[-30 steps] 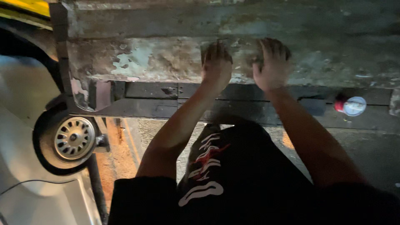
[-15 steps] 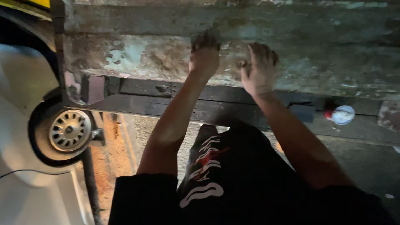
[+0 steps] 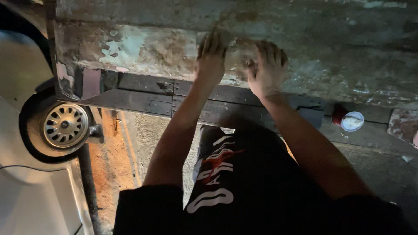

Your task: The person sands a weathered wooden surface using two sanding blocks held in both hands. The person moves the blocks back and forth across the surface, removing loose paint and smoothing the wood.

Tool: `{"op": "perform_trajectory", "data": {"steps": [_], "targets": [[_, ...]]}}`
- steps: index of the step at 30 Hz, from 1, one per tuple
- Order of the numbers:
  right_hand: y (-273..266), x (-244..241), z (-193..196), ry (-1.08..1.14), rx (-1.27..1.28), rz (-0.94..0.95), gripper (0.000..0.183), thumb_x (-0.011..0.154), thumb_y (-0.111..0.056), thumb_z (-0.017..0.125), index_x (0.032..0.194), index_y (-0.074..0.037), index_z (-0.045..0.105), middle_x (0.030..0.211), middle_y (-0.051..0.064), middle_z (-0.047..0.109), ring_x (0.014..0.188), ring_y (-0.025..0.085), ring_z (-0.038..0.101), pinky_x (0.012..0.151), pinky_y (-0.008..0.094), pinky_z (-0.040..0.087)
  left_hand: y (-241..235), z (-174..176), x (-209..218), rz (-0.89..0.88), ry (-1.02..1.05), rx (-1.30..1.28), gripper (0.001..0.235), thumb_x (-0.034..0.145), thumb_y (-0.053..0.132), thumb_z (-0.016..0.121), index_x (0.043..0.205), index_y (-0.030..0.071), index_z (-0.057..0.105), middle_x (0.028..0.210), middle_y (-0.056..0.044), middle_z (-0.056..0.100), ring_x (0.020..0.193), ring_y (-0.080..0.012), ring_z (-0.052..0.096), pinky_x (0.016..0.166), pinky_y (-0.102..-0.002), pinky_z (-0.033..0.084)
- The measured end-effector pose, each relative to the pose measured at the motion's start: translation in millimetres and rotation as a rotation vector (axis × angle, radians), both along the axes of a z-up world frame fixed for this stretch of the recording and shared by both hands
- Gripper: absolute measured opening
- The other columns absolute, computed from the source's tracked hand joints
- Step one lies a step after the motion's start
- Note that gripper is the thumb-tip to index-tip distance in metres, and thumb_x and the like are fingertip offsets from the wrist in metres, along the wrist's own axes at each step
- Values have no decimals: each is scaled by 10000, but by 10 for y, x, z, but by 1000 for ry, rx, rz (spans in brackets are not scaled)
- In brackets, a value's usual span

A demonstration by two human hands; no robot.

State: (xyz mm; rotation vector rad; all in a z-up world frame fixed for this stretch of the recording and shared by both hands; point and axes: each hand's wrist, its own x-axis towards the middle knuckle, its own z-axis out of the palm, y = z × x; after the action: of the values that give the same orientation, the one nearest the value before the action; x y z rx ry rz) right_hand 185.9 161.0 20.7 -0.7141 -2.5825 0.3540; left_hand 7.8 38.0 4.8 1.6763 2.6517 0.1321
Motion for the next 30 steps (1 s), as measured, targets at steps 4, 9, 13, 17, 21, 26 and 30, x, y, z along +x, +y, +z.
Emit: {"op": "perform_trajectory", "data": {"steps": [4, 9, 13, 17, 21, 26, 30], "targets": [[-11, 29, 22, -7, -8, 9, 517, 998, -289, 562, 1458, -53, 553, 1478, 212, 560, 1392, 429, 490, 1169, 618, 325, -103, -147, 182, -16, -15, 173, 469, 1092, 219, 534, 1479, -45, 574, 1625, -256, 355, 1514, -421, 299, 1257, -552, 227], [-40, 6, 33, -23, 14, -7, 417, 1047, -330, 590, 1410, -124, 600, 1485, 184, 557, 1400, 420, 477, 1167, 619, 319, -800, -56, 612, -39, -160, 182, 507, 1044, 162, 520, 1513, -19, 580, 1640, -205, 388, 1534, -389, 323, 1275, -520, 211], [-13, 5, 17, 22, 11, 16, 411, 1014, -297, 603, 1385, -121, 622, 1460, 185, 572, 1380, 422, 498, 1152, 627, 333, -454, 1, 245, -84, -57, 59, 444, 1004, 172, 530, 1422, 43, 607, 1622, -199, 401, 1515, -383, 340, 1261, -516, 243], [-49, 34, -34, -47, 56, -9, 445, 969, -268, 602, 1389, -123, 632, 1439, 210, 587, 1345, 444, 514, 1124, 634, 351, 45, 28, -80, -4, -107, 83, 485, 1009, 193, 534, 1479, 74, 548, 1627, -172, 367, 1520, -376, 292, 1248, -564, 246], [-50, 29, -84, -7, 45, -14, 411, 1028, -248, 556, 1401, -97, 645, 1456, 220, 584, 1365, 462, 502, 1163, 646, 332, -271, 102, 137, -133, -79, -11, 508, 1028, 196, 539, 1515, 57, 519, 1631, -191, 395, 1535, -394, 299, 1296, -556, 263], [-95, -2, -117, 42, -41, -58, 339, 1120, -274, 519, 1368, -122, 694, 1461, 188, 611, 1371, 448, 515, 1177, 641, 318, -748, 18, 277, -170, -185, 36, 561, 1003, 217, 517, 1527, 31, 443, 1615, -218, 385, 1500, -386, 283, 1222, -596, 246], [-94, 4, -68, -3, -20, -78, 357, 1068, -253, 554, 1372, -113, 677, 1454, 195, 602, 1361, 441, 513, 1180, 640, 317, -307, -54, -146, -192, -108, -8, 452, 1070, 211, 488, 1506, 103, 440, 1661, -193, 343, 1536, -370, 292, 1245, -626, 231]]}}
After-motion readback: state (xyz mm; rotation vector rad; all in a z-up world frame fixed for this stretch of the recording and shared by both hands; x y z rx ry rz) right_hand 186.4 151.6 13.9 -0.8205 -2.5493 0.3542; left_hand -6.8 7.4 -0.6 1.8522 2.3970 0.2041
